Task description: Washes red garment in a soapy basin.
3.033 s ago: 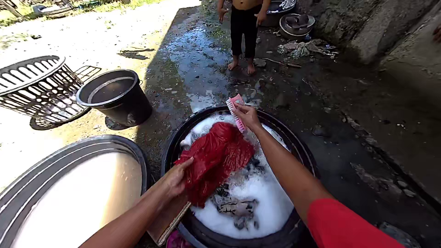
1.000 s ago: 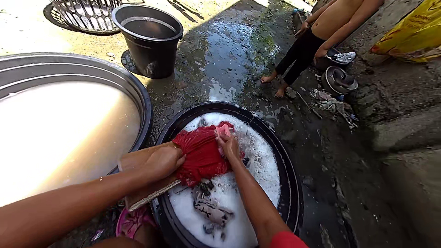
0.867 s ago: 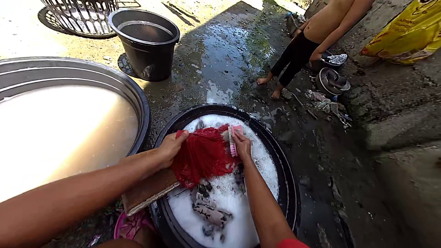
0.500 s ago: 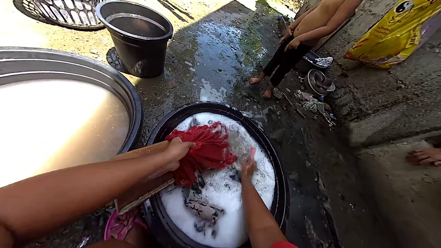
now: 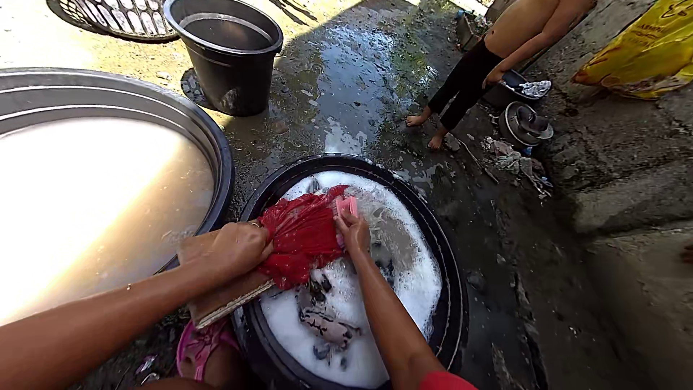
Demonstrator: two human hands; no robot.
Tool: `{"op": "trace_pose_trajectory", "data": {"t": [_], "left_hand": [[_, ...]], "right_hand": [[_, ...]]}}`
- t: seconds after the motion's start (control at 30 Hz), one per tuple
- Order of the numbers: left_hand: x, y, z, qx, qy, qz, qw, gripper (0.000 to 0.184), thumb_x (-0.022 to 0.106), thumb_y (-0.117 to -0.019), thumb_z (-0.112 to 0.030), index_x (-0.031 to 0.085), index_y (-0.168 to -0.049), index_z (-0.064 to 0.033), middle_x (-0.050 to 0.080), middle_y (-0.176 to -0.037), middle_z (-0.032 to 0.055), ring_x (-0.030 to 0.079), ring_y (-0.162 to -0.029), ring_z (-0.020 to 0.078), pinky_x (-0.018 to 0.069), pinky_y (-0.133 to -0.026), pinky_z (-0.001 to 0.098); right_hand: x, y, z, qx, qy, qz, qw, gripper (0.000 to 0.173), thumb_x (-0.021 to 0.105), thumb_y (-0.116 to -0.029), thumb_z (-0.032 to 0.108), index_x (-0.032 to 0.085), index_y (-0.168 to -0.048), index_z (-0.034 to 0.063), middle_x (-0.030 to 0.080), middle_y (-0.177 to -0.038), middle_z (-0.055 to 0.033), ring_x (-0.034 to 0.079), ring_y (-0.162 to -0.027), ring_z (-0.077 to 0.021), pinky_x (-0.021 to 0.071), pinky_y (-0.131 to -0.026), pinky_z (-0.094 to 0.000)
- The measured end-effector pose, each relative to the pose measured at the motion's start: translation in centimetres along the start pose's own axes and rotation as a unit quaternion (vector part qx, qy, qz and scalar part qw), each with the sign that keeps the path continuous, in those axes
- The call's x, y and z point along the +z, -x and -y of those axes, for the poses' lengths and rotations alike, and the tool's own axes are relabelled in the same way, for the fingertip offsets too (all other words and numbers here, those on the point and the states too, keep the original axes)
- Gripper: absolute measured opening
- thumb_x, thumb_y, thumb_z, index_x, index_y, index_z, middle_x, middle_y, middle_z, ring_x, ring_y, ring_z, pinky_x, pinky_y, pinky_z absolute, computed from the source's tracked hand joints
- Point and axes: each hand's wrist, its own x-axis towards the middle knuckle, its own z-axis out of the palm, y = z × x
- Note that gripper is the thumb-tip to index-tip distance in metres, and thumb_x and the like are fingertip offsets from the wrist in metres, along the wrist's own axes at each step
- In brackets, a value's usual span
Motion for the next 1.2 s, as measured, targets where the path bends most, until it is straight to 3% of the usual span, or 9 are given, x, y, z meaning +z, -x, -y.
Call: {"op": "trace_pose_trajectory", "data": {"t": [0.17, 0.37, 0.57, 0.67, 0.73, 0.87, 0.97, 1.07, 1.2], "left_hand": [[-2.2, 0.4, -1.7, -0.033, -0.029, 0.062, 0.997, 0.048, 0.045, -0.109, -0.034, 0.063, -0.102, 0.0099, 0.068, -0.107, 0.0303, 0.066, -0.111, 0.0479, 0.0497, -0.09, 0.0604], [-1.9, 0.8, -1.7, -0.027, -0.033, 0.048, 0.998, 0.045, 0.046, -0.1081, -0.03, 0.063, -0.097, 0.0099, 0.068, -0.102, 0.0317, 0.066, -0.106, 0.0497, 0.0497, -0.085, 0.0629], [-3.7, 0.9, -2.4, -0.061, 0.049, 0.066, 0.995, 0.045, 0.048, -0.1081, -0.03, 0.062, -0.099, 0.012, 0.066, -0.103, 0.0326, 0.065, -0.106, 0.0499, 0.049, -0.089, 0.0634], [-6.2, 1.5, -3.6, -0.073, 0.147, 0.059, 0.985, 0.042, 0.054, -0.1054, -0.029, 0.062, -0.09, 0.0091, 0.064, -0.089, 0.0282, 0.065, -0.094, 0.0456, 0.0471, -0.084, 0.0627], [-7.8, 1.1, -3.6, -0.064, 0.098, 0.109, 0.987, 0.042, 0.057, -0.1045, -0.03, 0.062, -0.087, 0.0075, 0.063, -0.086, 0.0254, 0.064, -0.09, 0.043, 0.0473, -0.081, 0.0626], [-9.9, -1.9, -5.7, -0.109, -0.135, 0.1, 0.98, 0.041, 0.071, -0.0971, -0.029, 0.067, -0.113, 0.0078, 0.065, -0.12, 0.0284, 0.058, -0.121, 0.0485, 0.0458, -0.095, 0.0657], [-8.3, -7.0, -9.2, 0.07, -0.153, 0.045, 0.985, 0.042, 0.06, -0.1045, -0.024, 0.06, -0.133, 0.0057, 0.06, -0.137, 0.026, 0.053, -0.131, 0.0457, 0.0411, -0.104, 0.0622], [-2.7, -14.3, -11.3, 0.284, -0.169, 0.116, 0.937, 0.04, 0.041, -0.1081, -0.006, 0.051, -0.145, 0.0041, 0.051, -0.152, 0.0236, 0.044, -0.143, 0.044, 0.0366, -0.11, 0.0644], [1.5, -16.7, -12.2, 0.298, -0.205, 0.212, 0.908, 0.044, 0.038, -0.1068, 0.003, 0.044, -0.15, 0.0051, 0.043, -0.156, 0.0266, 0.026, -0.153, 0.0457, 0.0173, -0.12, 0.0696]], "right_hand": [[1.5, 7.9, 6.6, -0.242, -0.154, -0.015, 0.958, 0.03, 0.079, -0.0851, 0.022, 0.08, -0.111, 0.0072, 0.069, -0.123, -0.0267, 0.07, -0.108, -0.0412, 0.0568, -0.087, -0.0573], [-0.9, -1.5, -0.2, 0.035, 0.031, 0.05, 0.998, 0.04, 0.063, -0.1009, 0.039, 0.07, -0.133, 0.0165, 0.063, -0.136, -0.0204, 0.062, -0.122, -0.037, 0.0489, -0.1, -0.0551], [1.0, 7.5, 6.3, -0.18, -0.146, 0.045, 0.972, 0.032, 0.077, -0.0888, 0.025, 0.079, -0.117, 0.0081, 0.068, -0.125, -0.0248, 0.068, -0.109, -0.0402, 0.0546, -0.089, -0.058], [-0.3, 1.8, 2.3, -0.058, -0.054, 0.064, 0.995, 0.037, 0.069, -0.0972, 0.033, 0.073, -0.128, 0.0134, 0.065, -0.131, -0.0229, 0.065, -0.116, -0.0392, 0.0502, -0.097, -0.0571], [-1.6, -2.4, -1.7, -0.024, -0.064, 0.076, 0.995, 0.039, 0.066, -0.0997, 0.032, 0.071, -0.131, 0.0099, 0.066, -0.132, -0.0215, 0.063, -0.123, -0.0361, 0.0463, -0.106, -0.0539], [-4.2, -3.9, -7.5, -0.034, -0.337, -0.033, 0.94, 0.03, 0.065, -0.0978, 0.004, 0.067, -0.123, -0.0123, 0.069, -0.125, -0.0258, 0.067, -0.119, -0.0237, 0.0487, -0.107, -0.0333], [-5.0, -3.1, -11.1, 0.019, -0.366, -0.145, 0.919, 0.033, 0.067, -0.0963, 0.002, 0.065, -0.125, -0.0134, 0.067, -0.127, -0.0277, 0.067, -0.117, -0.025, 0.0495, -0.104, -0.032], [-3.9, -2.0, -15.5, 0.035, -0.263, -0.196, 0.944, 0.041, 0.076, -0.0905, 0.007, 0.066, -0.126, -0.011, 0.064, -0.129, -0.0329, 0.062, -0.123, -0.0394, 0.0454, -0.111, -0.0445], [-3.0, -0.5, -17.7, 0.05, -0.171, -0.209, 0.962, 0.041, 0.077, -0.09, 0.015, 0.07, -0.125, -0.0055, 0.066, -0.126, -0.0318, 0.062, -0.121, -0.0445, 0.0425, -0.11, -0.0536]]}}
